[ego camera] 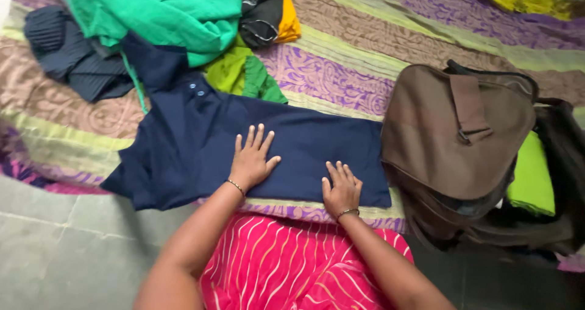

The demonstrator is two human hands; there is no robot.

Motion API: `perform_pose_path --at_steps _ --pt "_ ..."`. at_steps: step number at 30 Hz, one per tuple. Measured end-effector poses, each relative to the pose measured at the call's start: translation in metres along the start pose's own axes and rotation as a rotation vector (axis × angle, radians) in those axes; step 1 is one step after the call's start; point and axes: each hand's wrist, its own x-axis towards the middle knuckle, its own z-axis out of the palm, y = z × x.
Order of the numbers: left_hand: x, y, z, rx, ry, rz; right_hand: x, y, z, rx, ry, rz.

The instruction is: The person smooths out a blue t-shirt on a bed, folds the sleeves and sides inward, and places the folded garment into a brown duffel bag.

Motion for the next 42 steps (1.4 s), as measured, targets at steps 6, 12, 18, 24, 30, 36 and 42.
perform_pose_path --at_steps 6,12,18,24,30,36,42 --pt "-0.012 -0.002 0.019 -0.004 -0.081 -0.108 0.0 0.005 0.008 -0.018 0.006 0.001" --pt "-0.051 -0.02 0.008 0.028 -0.105 -0.096 -0.001 0.008 0.012 -0.022 -0.004 0.006" --pt "-0.117 -0.072 -0.048 0.116 -0.097 -0.271 0.0 0.013 0.018 -0.045 -0.002 0.016" --pt "-0.164 -0.106 -0.082 0.141 0.258 -0.395 0.001 0.017 0.026 -0.068 0.022 0.006" --pt "-0.171 -0.161 -0.076 -0.157 0.498 -0.879 0.001 0.024 0.033 -0.075 0.016 0.024" --pt "-0.162 -0.155 -0.079 -0.321 0.426 -1.089 0.006 0.017 0.032 -0.105 0.048 -0.015" --pt "-0.158 -0.115 -0.121 -0.553 0.596 -1.107 0.029 -0.13 0.0 0.551 0.073 -0.207"
